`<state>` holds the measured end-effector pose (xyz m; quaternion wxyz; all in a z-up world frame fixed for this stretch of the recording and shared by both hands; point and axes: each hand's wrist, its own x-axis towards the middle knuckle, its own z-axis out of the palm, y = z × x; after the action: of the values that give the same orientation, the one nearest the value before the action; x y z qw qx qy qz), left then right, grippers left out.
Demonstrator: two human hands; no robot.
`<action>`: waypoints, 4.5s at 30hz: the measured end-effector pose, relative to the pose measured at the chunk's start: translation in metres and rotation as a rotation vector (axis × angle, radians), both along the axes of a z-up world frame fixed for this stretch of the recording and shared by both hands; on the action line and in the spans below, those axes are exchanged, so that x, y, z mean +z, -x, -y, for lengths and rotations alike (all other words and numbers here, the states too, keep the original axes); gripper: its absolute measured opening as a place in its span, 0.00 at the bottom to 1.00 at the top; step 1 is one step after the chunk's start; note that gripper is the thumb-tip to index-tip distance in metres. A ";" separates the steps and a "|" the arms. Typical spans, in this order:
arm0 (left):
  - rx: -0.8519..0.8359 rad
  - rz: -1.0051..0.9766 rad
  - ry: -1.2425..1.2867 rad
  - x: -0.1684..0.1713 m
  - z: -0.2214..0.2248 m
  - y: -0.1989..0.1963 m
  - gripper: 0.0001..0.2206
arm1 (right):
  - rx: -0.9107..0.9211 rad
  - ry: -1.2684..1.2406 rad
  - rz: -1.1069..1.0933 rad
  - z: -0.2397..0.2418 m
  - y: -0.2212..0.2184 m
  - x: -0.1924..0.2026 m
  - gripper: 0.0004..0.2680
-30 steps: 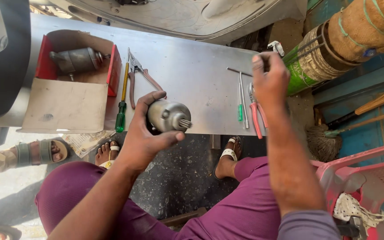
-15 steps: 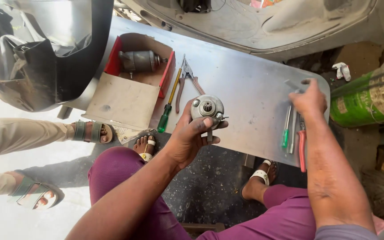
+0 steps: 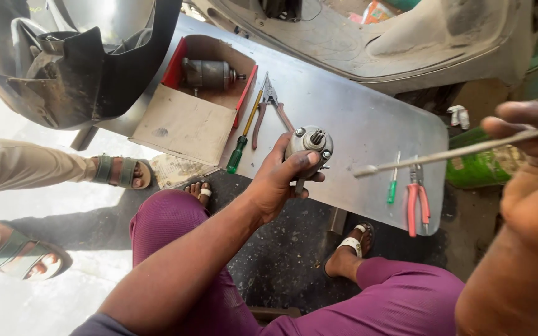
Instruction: The recorder is disassembling, inspecting, and reassembling a motorcycle starter motor on a workbench.
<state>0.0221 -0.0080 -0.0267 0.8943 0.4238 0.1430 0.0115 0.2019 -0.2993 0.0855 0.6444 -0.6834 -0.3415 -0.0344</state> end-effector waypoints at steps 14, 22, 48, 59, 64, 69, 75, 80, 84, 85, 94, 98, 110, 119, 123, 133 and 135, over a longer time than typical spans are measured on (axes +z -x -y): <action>-0.027 0.033 -0.063 0.009 -0.002 0.018 0.46 | 0.196 0.048 0.335 -0.102 0.105 0.076 0.06; -0.029 0.027 -0.232 0.009 -0.004 0.021 0.46 | 0.339 0.221 0.329 -0.066 0.037 0.090 0.06; 0.001 0.023 -0.157 0.017 -0.011 0.024 0.48 | 0.386 1.258 0.549 0.141 -0.412 0.058 0.18; 0.007 0.029 -0.144 0.009 -0.010 0.020 0.50 | 0.423 1.027 0.490 0.097 -0.373 0.029 0.17; -0.012 0.031 -0.085 0.007 -0.012 0.019 0.50 | 0.424 0.919 0.471 -0.078 -0.201 -0.016 0.17; 0.034 -0.088 -0.070 0.000 -0.015 0.016 0.46 | 0.841 0.289 -0.090 -0.155 0.047 0.097 0.20; 0.047 -0.096 -0.047 -0.008 -0.014 0.014 0.41 | 0.834 -0.404 -0.525 -0.172 0.062 0.018 0.17; 0.041 -0.095 -0.089 -0.009 -0.014 0.015 0.40 | 0.633 0.048 -0.223 -0.166 0.079 0.061 0.11; 0.026 -0.108 -0.095 -0.007 -0.012 0.011 0.41 | 0.455 0.252 0.018 -0.154 0.065 0.049 0.06; 0.021 -0.112 -0.096 -0.008 -0.011 0.010 0.41 | 0.451 0.250 0.014 -0.158 0.069 0.050 0.06; -0.005 -0.094 -0.116 -0.005 -0.007 0.007 0.44 | 0.622 0.191 -0.301 -0.160 0.074 0.068 0.08; -0.005 -0.086 -0.133 -0.007 -0.008 0.006 0.44 | 0.482 0.327 0.015 -0.161 0.076 0.059 0.08; -0.015 -0.083 -0.140 -0.005 -0.006 0.010 0.45 | 0.508 0.326 0.061 -0.158 0.089 0.068 0.08; 0.003 -0.078 -0.174 -0.005 -0.004 0.010 0.46 | 0.187 0.178 0.284 -0.152 0.111 0.048 0.11; 0.077 -0.078 -0.220 0.002 -0.006 0.010 0.47 | 0.332 -0.197 0.227 -0.140 0.117 0.045 0.25; 0.185 0.146 -0.569 0.008 -0.010 0.021 0.43 | -0.294 0.473 1.026 -0.038 0.116 0.023 0.08; 0.165 0.157 -0.569 0.007 -0.008 0.020 0.44 | -0.252 0.203 0.894 -0.033 0.108 0.008 0.09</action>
<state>0.0017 0.0001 -0.0193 0.7441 0.6420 0.0985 0.1564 0.0944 -0.2664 0.0934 0.3549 -0.6974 -0.5012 -0.3695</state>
